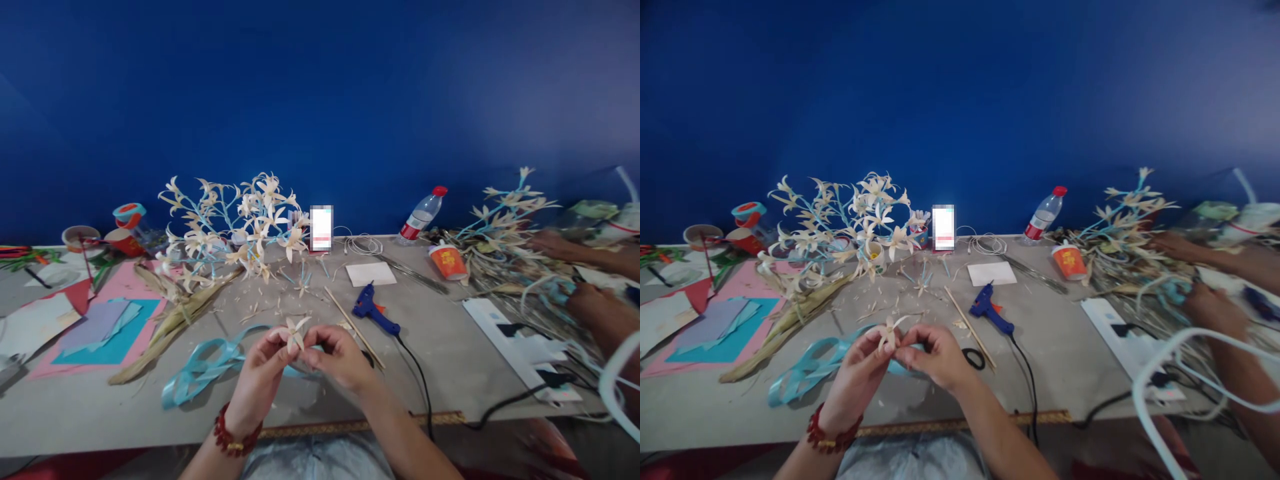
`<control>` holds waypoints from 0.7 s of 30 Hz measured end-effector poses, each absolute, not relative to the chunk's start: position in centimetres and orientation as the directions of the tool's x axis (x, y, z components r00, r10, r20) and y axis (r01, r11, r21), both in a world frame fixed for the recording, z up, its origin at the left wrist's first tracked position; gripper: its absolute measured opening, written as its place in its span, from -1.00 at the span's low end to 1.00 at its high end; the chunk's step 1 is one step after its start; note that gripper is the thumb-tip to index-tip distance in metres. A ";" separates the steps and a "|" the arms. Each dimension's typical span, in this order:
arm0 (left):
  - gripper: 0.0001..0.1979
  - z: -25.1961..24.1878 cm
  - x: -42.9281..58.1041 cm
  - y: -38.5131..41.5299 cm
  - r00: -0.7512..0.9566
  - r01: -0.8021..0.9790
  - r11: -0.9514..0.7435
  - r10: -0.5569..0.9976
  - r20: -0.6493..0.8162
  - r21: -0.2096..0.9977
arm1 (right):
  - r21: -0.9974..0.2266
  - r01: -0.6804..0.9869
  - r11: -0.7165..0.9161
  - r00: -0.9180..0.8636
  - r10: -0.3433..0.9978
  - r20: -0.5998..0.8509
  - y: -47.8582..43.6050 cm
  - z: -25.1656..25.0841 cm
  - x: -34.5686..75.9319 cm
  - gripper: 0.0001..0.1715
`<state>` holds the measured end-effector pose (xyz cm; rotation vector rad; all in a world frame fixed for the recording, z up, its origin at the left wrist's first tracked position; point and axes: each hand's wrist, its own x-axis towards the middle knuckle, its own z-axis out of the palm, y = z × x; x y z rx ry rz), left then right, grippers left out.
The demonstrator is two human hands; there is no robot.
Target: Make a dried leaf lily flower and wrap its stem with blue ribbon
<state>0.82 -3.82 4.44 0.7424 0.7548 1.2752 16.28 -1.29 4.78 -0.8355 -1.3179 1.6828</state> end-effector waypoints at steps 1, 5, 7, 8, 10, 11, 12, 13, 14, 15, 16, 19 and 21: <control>-0.85 4.4 0.9 -3.9 0.096 -0.529 0.120 0.992 -0.081 0.840 | -0.982 -0.176 -0.062 -0.422 0.906 0.019 -1.3 4.8 16.3 -0.61; -0.85 4.2 0.7 -4.0 0.046 -0.493 0.090 0.996 -0.077 0.866 | -0.996 -0.062 0.071 -0.350 0.933 0.088 -1.6 4.4 16.5 -0.68; -0.87 4.2 0.6 -4.0 0.068 -0.494 0.113 0.993 -0.092 0.862 | -0.997 -0.079 0.028 -0.370 0.928 0.055 -1.6 4.2 16.5 -0.67; -0.88 4.2 0.5 -4.1 0.079 -0.497 0.131 0.991 -0.105 0.858 | -0.995 -0.103 -0.016 -0.394 0.919 0.026 -1.6 4.2 16.5 -0.66; -0.88 4.2 0.5 -4.1 0.097 -0.501 0.163 0.986 -0.133 0.850 | -0.980 -0.160 -0.119 -0.443 0.896 -0.037 -1.5 4.3 16.4 -0.64; -0.88 4.3 0.5 -4.1 0.099 -0.503 0.173 0.985 -0.142 0.847 | -0.969 -0.183 -0.166 -0.460 0.885 -0.065 -1.5 4.3 16.4 -0.62; -0.87 4.3 0.5 -4.1 0.102 -0.505 0.180 0.984 -0.148 0.844 | -0.958 -0.201 -0.205 -0.472 0.877 -0.089 -1.4 4.4 16.4 -0.61; -0.87 4.4 0.5 -4.0 0.112 -0.507 0.185 0.983 -0.148 0.842 | -0.947 -0.214 -0.238 -0.480 0.870 -0.110 -1.4 4.5 16.4 -0.59; -0.87 4.5 0.5 -4.0 0.131 -0.509 0.190 0.981 -0.142 0.840 | -0.938 -0.224 -0.266 -0.483 0.866 -0.130 -1.4 4.5 16.4 -0.58; -0.87 4.6 0.5 -4.0 0.152 -0.514 0.193 0.979 -0.133 0.836 | -0.930 -0.229 -0.287 -0.482 0.864 -0.148 -1.4 4.5 16.4 -0.57; -0.87 4.7 0.6 -4.0 0.172 -0.522 0.197 0.977 -0.124 0.830 | -0.923 -0.233 -0.305 -0.479 0.862 -0.164 -1.4 4.5 16.4 -0.56; -0.88 4.9 0.7 -3.9 0.210 -0.566 0.197 0.973 -0.091 0.801 | -0.891 -0.256 -0.375 -0.499 0.840 -0.211 -1.6 4.1 16.2 -0.54; -0.86 4.9 0.8 -3.9 0.225 -0.593 0.194 0.972 -0.070 0.781 | -0.873 -0.280 -0.400 -0.507 0.834 -0.219 -1.7 3.8 16.1 -0.54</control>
